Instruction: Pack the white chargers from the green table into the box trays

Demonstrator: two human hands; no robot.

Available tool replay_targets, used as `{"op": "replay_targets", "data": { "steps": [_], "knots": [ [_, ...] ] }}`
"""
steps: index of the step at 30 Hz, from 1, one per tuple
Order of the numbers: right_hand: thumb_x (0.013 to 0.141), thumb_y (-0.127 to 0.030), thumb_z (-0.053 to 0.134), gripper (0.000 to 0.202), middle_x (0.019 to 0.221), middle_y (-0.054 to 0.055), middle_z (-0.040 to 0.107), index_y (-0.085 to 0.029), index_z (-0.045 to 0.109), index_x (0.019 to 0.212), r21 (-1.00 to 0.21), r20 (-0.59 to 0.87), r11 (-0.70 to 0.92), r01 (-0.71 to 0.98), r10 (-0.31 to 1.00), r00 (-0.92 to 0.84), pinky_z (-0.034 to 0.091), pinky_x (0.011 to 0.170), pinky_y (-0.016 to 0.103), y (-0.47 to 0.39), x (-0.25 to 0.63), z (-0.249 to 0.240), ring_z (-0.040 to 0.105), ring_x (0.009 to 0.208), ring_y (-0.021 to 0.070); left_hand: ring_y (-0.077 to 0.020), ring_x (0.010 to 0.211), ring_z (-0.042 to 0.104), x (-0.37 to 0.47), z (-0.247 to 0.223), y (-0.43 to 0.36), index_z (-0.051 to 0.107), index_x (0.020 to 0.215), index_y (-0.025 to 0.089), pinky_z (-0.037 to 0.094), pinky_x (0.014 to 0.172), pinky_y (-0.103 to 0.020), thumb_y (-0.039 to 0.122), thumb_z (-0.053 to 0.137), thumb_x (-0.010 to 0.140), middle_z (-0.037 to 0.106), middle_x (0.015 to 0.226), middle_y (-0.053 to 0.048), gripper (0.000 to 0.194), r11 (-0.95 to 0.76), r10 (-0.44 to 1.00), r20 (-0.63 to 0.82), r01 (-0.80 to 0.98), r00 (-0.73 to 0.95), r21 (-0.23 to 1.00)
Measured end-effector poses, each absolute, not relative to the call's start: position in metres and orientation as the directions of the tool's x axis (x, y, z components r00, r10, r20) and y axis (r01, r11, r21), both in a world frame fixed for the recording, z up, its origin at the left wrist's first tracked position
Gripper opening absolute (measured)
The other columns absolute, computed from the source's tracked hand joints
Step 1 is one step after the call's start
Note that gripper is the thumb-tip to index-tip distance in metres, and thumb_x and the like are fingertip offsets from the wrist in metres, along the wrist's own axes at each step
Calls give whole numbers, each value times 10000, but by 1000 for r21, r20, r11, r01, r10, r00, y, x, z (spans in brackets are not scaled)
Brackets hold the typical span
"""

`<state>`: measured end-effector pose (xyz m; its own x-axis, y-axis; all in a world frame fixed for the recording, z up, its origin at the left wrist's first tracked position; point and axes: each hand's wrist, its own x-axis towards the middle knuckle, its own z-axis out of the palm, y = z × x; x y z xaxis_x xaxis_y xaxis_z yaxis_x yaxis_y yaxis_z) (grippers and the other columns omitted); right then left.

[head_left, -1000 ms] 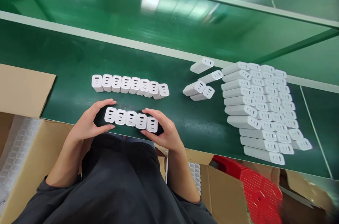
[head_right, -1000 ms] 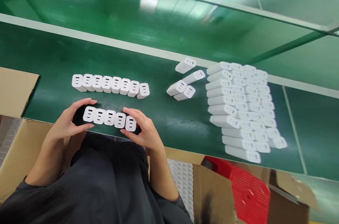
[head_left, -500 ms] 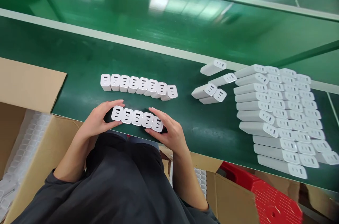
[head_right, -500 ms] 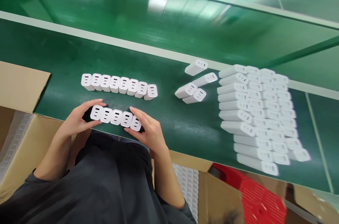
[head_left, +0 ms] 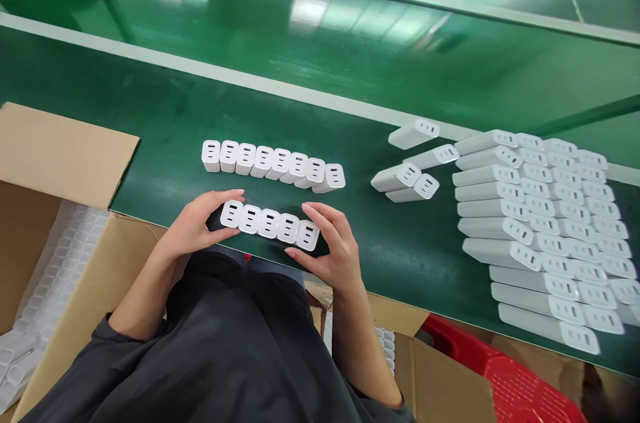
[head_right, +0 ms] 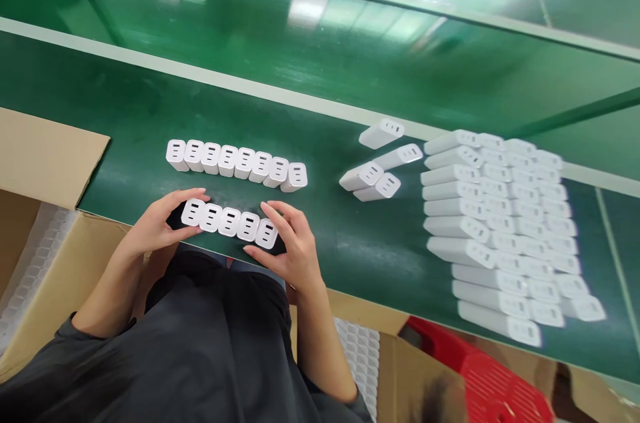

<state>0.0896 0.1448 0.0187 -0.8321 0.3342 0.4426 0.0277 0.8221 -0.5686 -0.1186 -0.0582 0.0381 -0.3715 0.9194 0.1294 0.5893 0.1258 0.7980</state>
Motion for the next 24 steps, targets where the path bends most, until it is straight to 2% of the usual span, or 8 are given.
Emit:
{"op": "replay_targets", "data": {
  "steps": [3, 7, 10, 13, 16, 18, 21, 24],
  "knots": [
    [855, -529, 691, 701, 1300, 139, 586, -307, 427, 1465, -495, 513, 868, 29, 319, -797, 515, 939, 535, 144, 88, 21, 582, 1140, 349, -211, 1192, 606, -119, 38, -58, 460, 1408, 284, 471, 1019, -342, 322, 695, 880, 652, 1292, -46, 580, 123, 919, 133, 591, -370, 797],
    [858, -491, 701, 724, 1275, 113, 624, -318, 375, 1480, -470, 514, 882, -32, 244, -822, 476, 998, 554, 141, 82, 26, 547, 1209, 356, -230, 1186, 611, -120, 36, -59, 464, 1410, 274, 481, 1011, -360, 350, 690, 880, 650, 1296, -63, 581, 137, 920, 119, 591, -373, 795],
    [840, -448, 730, 717, 1248, 106, 644, -300, 404, 1461, -487, 505, 872, -47, 237, -830, 480, 999, 543, 137, 76, 27, 540, 1227, 352, -227, 1176, 612, -121, 35, -59, 461, 1413, 276, 483, 998, -354, 342, 696, 875, 653, 1291, -59, 591, 140, 920, 116, 590, -375, 795],
    [851, -358, 725, 623, 1160, 86, 689, -290, 468, 1414, -496, 501, 868, -32, 256, -826, 474, 1004, 539, 133, 71, 28, 560, 1210, 336, -217, 1167, 613, -121, 36, -59, 462, 1410, 278, 479, 986, -338, 330, 701, 873, 655, 1286, -49, 590, 141, 919, 116, 588, -376, 797],
    [833, -297, 737, 588, 1092, 68, 714, -297, 509, 1375, -514, 579, 853, -90, 268, -770, 496, 971, 531, 132, 70, 30, 593, 1162, 319, -218, 1171, 612, -120, 37, -59, 465, 1407, 276, 475, 989, -336, 335, 698, 877, 656, 1284, -46, 582, 142, 920, 111, 584, -376, 799],
    [824, -335, 738, 588, 1075, 73, 715, -292, 515, 1366, -559, 662, 812, -165, 318, -679, 531, 911, 525, 133, 74, 33, 608, 1129, 318, -216, 1174, 611, -120, 37, -59, 467, 1405, 282, 475, 990, -332, 343, 690, 884, 654, 1288, -42, 570, 152, 918, 103, 580, -382, 800],
    [858, -415, 685, 562, 1091, 90, 694, -279, 506, 1374, -654, 708, 729, -199, 498, -501, 568, 831, 496, 145, 91, 33, 644, 1053, 301, -208, 1174, 614, -122, 34, -61, 468, 1404, 299, 477, 991, -322, 365, 679, 892, 649, 1293, -31, 557, 171, 913, 98, 588, -397, 791],
    [854, -364, 706, 561, 1161, 88, 668, -283, 518, 1376, -733, 637, 680, -5, 684, -356, 576, 819, 420, 170, 119, 27, 672, 1030, 258, -218, 1194, 609, -124, 29, -63, 465, 1407, 305, 482, 1008, -332, 405, 665, 898, 645, 1302, -30, 556, 183, 910, 103, 612, -402, 770]
  ]
}}
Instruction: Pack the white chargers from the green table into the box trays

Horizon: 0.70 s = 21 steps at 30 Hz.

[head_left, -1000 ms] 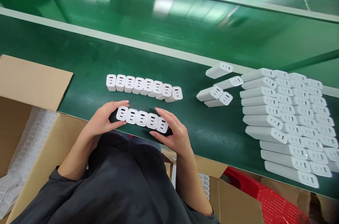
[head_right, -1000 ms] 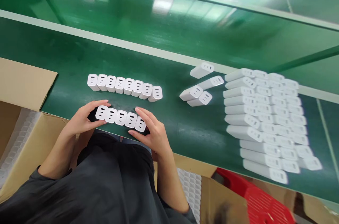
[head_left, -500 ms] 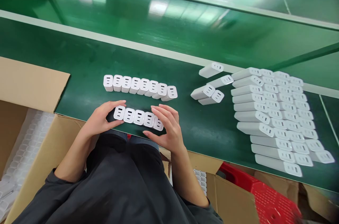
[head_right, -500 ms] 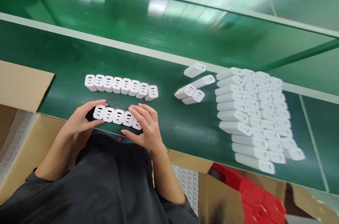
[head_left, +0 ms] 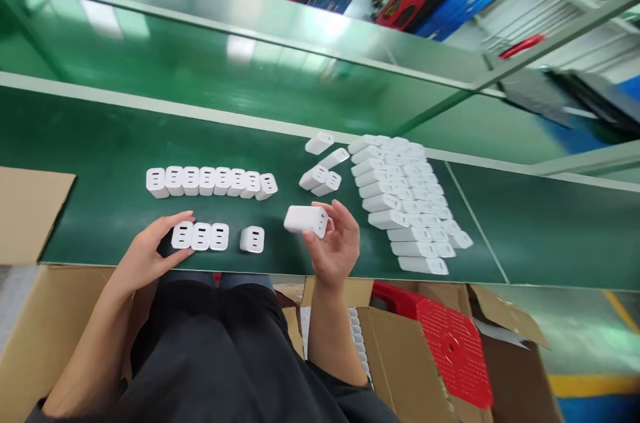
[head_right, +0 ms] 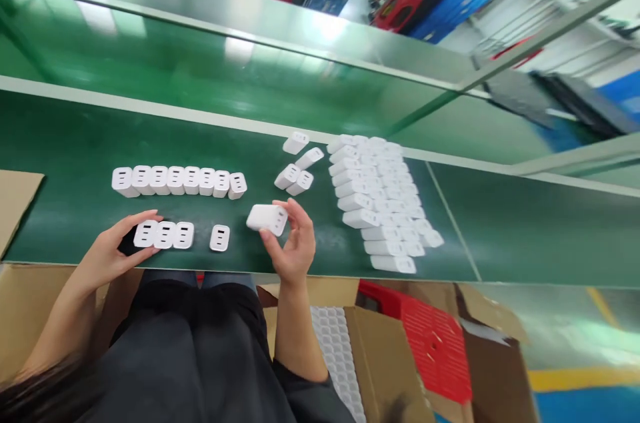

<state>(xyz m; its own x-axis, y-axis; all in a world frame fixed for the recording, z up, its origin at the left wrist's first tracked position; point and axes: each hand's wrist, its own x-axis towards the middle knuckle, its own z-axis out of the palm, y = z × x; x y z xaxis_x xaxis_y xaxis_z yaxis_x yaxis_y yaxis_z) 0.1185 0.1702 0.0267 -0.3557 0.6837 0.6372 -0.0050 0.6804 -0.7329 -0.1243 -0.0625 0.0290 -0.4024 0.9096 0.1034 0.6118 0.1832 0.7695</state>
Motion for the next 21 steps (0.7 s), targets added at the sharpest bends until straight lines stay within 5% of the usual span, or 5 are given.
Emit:
{"op": "replay_targets", "data": {
  "steps": [4, 8, 12, 15, 21],
  "knots": [
    [820, -379, 743, 575, 1216, 97, 673, -247, 557, 1348, -761, 474, 523, 382, 852, -223, 576, 846, 392, 215, 154, 16, 644, 1104, 250, -224, 1175, 626, -128, 26, -64, 453, 1416, 314, 513, 982, -330, 458, 646, 900, 645, 1308, -24, 569, 192, 914, 98, 631, -394, 752],
    [853, -485, 671, 650, 1293, 132, 643, -208, 495, 1415, -731, 325, 461, 503, 884, -337, 586, 890, 435, 252, 167, 12, 643, 1117, 256, -223, 1164, 636, -129, 24, -64, 454, 1415, 318, 530, 956, -316, 476, 642, 896, 653, 1298, -19, 574, 189, 911, 111, 642, -397, 743],
    [861, -506, 669, 674, 1413, 170, 547, -191, 481, 1427, -537, 487, 623, 568, 780, -394, 462, 1057, 564, 251, 160, 19, 531, 1286, 324, -225, 1191, 624, -127, 24, -63, 471, 1401, 307, 513, 1006, -343, 468, 649, 893, 651, 1300, -25, 562, 181, 905, 127, 637, -407, 749],
    [900, -415, 652, 545, 1334, 156, 580, -214, 515, 1388, -490, 633, 722, 489, 680, -370, 516, 977, 531, 217, 148, 27, 554, 1235, 315, -225, 1240, 592, -125, 28, -62, 469, 1396, 299, 486, 1056, -362, 450, 678, 878, 623, 1338, -34, 578, 147, 911, 143, 631, -386, 762],
    [908, -318, 665, 616, 1398, 108, 517, -323, 412, 1470, -718, 266, 680, 145, 462, -846, 581, 838, 377, 147, 125, 33, 644, 857, 161, -226, 1325, 511, -119, 49, -53, 408, 1445, 283, 463, 1088, -361, 444, 710, 863, 524, 1450, -62, 675, 79, 934, 211, 744, -287, 663]
  ]
}}
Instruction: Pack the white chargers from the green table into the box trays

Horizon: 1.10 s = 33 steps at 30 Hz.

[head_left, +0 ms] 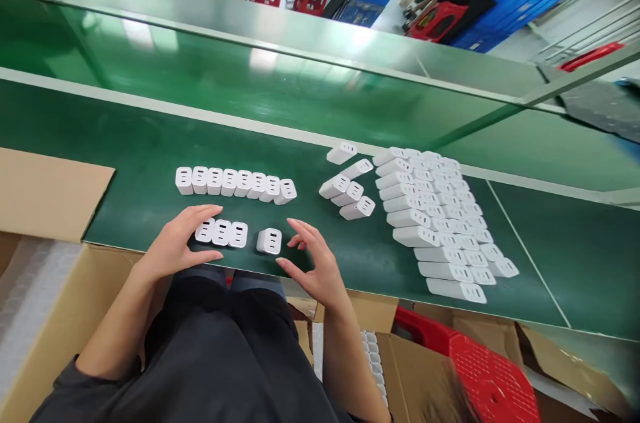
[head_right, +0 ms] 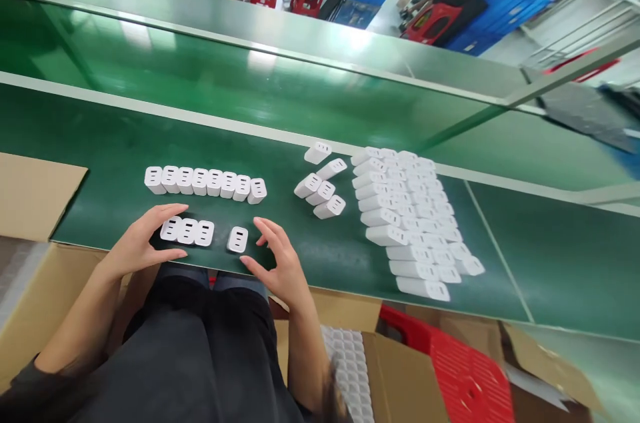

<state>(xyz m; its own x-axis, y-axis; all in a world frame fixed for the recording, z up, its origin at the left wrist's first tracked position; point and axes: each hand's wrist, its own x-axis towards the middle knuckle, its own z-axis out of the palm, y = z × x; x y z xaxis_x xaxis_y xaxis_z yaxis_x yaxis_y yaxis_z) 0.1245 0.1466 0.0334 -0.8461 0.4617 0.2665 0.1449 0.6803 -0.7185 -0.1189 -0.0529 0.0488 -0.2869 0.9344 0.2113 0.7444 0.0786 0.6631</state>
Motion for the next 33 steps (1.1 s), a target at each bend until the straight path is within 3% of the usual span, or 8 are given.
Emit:
{"op": "replay_targets", "data": {
  "steps": [6, 10, 16, 21, 25, 28, 31, 33],
  "knots": [
    [945, -321, 609, 668, 1365, 86, 589, -322, 303, 1538, -719, 197, 683, 133, 384, -902, 532, 989, 432, 132, 95, 26, 589, 1219, 259, -251, 1179, 600, -110, 57, -30, 519, 1363, 221, 513, 950, -381, 485, 666, 892, 620, 1325, -89, 560, -24, 953, 291, 935, -86, 353],
    [973, -308, 556, 649, 1392, 74, 586, -321, 267, 1555, -698, 267, 714, 51, 325, -907, 502, 1038, 427, 120, 76, 21, 580, 1252, 252, -212, 960, 652, -109, 53, -25, 574, 1292, 210, 506, 791, -340, 484, 593, 941, 696, 1165, -64, 445, -16, 955, 287, 958, -70, 287],
    [962, -372, 572, 775, 1375, 120, 598, -260, 135, 1592, -674, 300, 736, 62, 349, -888, 533, 962, 442, 111, 70, 9, 619, 1178, 281, -239, 1022, 631, -102, 63, -19, 540, 1335, 196, 444, 834, -362, 579, 547, 935, 672, 1187, -95, 553, 12, 976, 211, 983, -51, 183],
    [954, -390, 580, 884, 1387, 144, 590, -234, 1, 1604, -663, 327, 747, 45, 344, -880, 555, 903, 430, 112, 70, 9, 649, 1088, 276, -223, 850, 622, -91, 61, -5, 565, 1331, 227, 370, 681, -348, 635, 453, 950, 689, 1034, -74, 569, 38, 988, 141, 991, -56, 125],
    [939, -358, 603, 919, 1419, 159, 562, -229, -21, 1601, -681, 314, 732, 24, 321, -893, 528, 955, 476, 113, 69, 11, 615, 1162, 294, -215, 840, 611, -94, 56, -2, 623, 1270, 241, 370, 701, -324, 651, 463, 938, 691, 993, -89, 552, 73, 990, 99, 959, -103, 275],
    [904, -391, 652, 943, 1491, 180, 476, -249, 29, 1597, -720, 357, 694, -20, 346, -868, 552, 918, 454, 114, 72, 10, 634, 1098, 269, -232, 896, 627, -97, 58, -9, 664, 1200, 239, 418, 765, -320, 698, 533, 879, 695, 1020, -88, 576, 170, 958, 106, 824, -267, 540],
    [896, -362, 664, 876, 1488, 175, 458, -285, 124, 1583, -740, 483, 665, -102, 418, -770, 583, 817, 409, 111, 76, 14, 639, 977, 225, -232, 886, 651, -92, 61, -22, 643, 1188, 224, 487, 757, -317, 763, 552, 816, 701, 1020, -66, 661, 177, 843, 5, 286, -538, 942],
    [887, -331, 677, 825, 1461, 166, 473, -285, 210, 1565, -689, 569, 707, -158, 394, -722, 577, 838, 427, 105, 76, 24, 607, 1081, 258, -206, 751, 654, -85, 61, -30, 639, 1095, 193, 519, 658, -307, 840, 508, 775, 698, 893, -57, 733, 28, 778, -175, -245, -603, 969]
  ]
}}
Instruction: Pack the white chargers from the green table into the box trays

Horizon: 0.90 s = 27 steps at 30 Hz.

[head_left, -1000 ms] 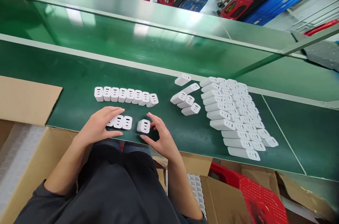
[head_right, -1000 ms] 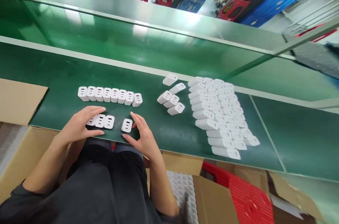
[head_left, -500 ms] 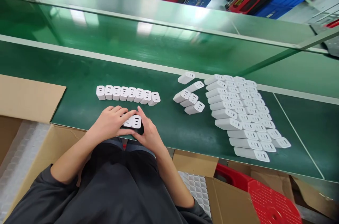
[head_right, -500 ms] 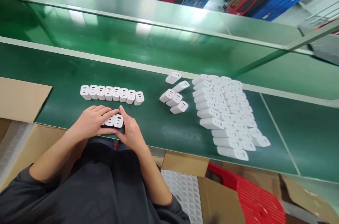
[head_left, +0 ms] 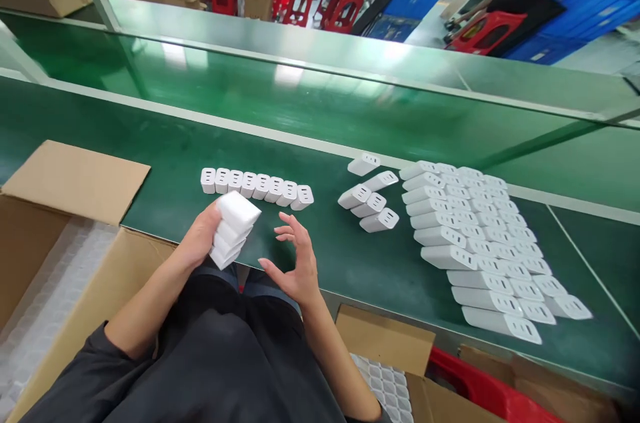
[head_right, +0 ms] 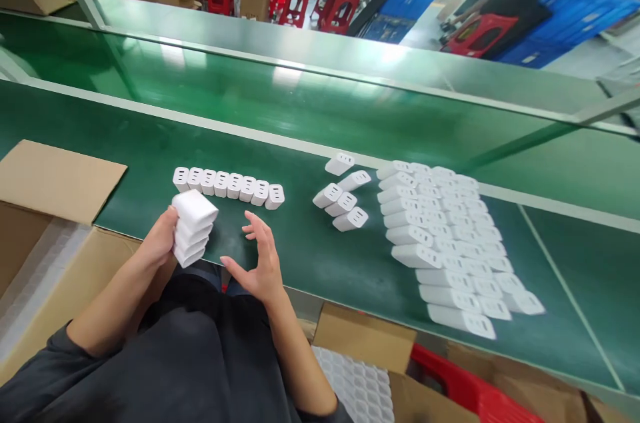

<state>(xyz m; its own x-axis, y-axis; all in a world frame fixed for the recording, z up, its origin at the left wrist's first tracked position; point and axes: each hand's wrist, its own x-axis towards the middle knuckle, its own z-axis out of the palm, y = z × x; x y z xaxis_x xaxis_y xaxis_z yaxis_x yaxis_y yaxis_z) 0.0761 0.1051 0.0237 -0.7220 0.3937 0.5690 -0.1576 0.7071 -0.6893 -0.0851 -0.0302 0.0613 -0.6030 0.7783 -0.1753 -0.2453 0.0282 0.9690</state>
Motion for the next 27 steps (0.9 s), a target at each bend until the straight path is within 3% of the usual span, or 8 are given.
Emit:
{"op": "replay_targets", "data": {
  "steps": [3, 9, 14, 17, 19, 21, 24, 27],
  "knots": [
    [864, -352, 708, 846, 1458, 168, 473, -248, 243, 1564, -521, 643, 815, -254, 179, -745, 512, 988, 494, 91, 69, 49, 504, 1273, 319, -162, 585, 612, -74, 60, -42, 623, 906, 180, 506, 526, -275, 882, 533, 712, 647, 724, -27, 734, -141, 777, -348, -685, -524, 715],
    [925, -336, 584, 735, 1421, 142, 544, -167, 247, 1556, -270, 488, 878, -395, -229, -842, 429, 1058, 477, 62, 31, 94, 469, 1274, 321, -176, 713, 678, -66, 55, -75, 675, 1000, 172, 571, 656, -290, 737, 498, 872, 718, 842, -59, 607, -315, 656, -515, -821, -551, 477],
    [864, -237, 596, 564, 1297, 159, 620, -121, 448, 1396, -149, 402, 834, -532, -440, -803, 435, 931, 463, 30, -4, 94, 519, 1122, 328, -201, 883, 692, -54, 40, -113, 690, 1107, 140, 559, 786, -297, 617, 535, 918, 739, 991, -93, 536, -481, 443, -538, -697, -717, 532],
    [804, -229, 613, 563, 1217, 142, 655, -142, 472, 1341, -146, 411, 729, -669, -571, -711, 433, 857, 444, 7, -23, 92, 542, 1026, 314, -231, 959, 677, -46, 36, -149, 683, 1126, 146, 543, 840, -322, 667, 589, 859, 729, 1036, -99, 592, -460, 299, -460, -549, -836, 698],
    [775, -251, 627, 570, 1171, 128, 670, -155, 475, 1316, -160, 404, 639, -752, -653, -641, 431, 817, 431, -7, -40, 95, 544, 992, 310, -250, 1059, 651, -38, 38, -191, 647, 1210, 179, 521, 918, -353, 644, 601, 862, 703, 1140, -107, 583, -305, 165, -237, -278, -957, 911],
    [768, -278, 634, 572, 1132, 119, 676, -166, 471, 1305, -158, 411, 559, -814, -712, -568, 430, 794, 421, -22, -64, 100, 541, 971, 307, -251, 1148, 612, -24, 42, -252, 594, 1291, 231, 481, 1006, -392, 567, 590, 901, 660, 1249, -102, 514, 48, 22, 22, 23, -1000, 999],
    [777, -318, 636, 603, 1124, 118, 669, -186, 447, 1335, -158, 436, 422, -893, -781, -447, 441, 808, 425, -55, -115, 103, 536, 959, 303, -248, 1068, 641, 20, 44, -362, 612, 1224, 251, 503, 973, -437, 529, 516, 938, 684, 1194, -82, 410, 586, -293, 192, -17, -937, 810],
    [774, -341, 675, 628, 1159, 131, 661, -191, 454, 1342, -163, 365, 263, -951, -880, -306, 449, 823, 430, -116, -167, 94, 532, 985, 307, -299, 1108, 620, 79, 38, -454, 642, 1150, 221, 474, 1001, -492, 497, 464, 962, 693, 1141, -111, 379, 780, -573, 319, -383, -755, 495]
  ]
}}
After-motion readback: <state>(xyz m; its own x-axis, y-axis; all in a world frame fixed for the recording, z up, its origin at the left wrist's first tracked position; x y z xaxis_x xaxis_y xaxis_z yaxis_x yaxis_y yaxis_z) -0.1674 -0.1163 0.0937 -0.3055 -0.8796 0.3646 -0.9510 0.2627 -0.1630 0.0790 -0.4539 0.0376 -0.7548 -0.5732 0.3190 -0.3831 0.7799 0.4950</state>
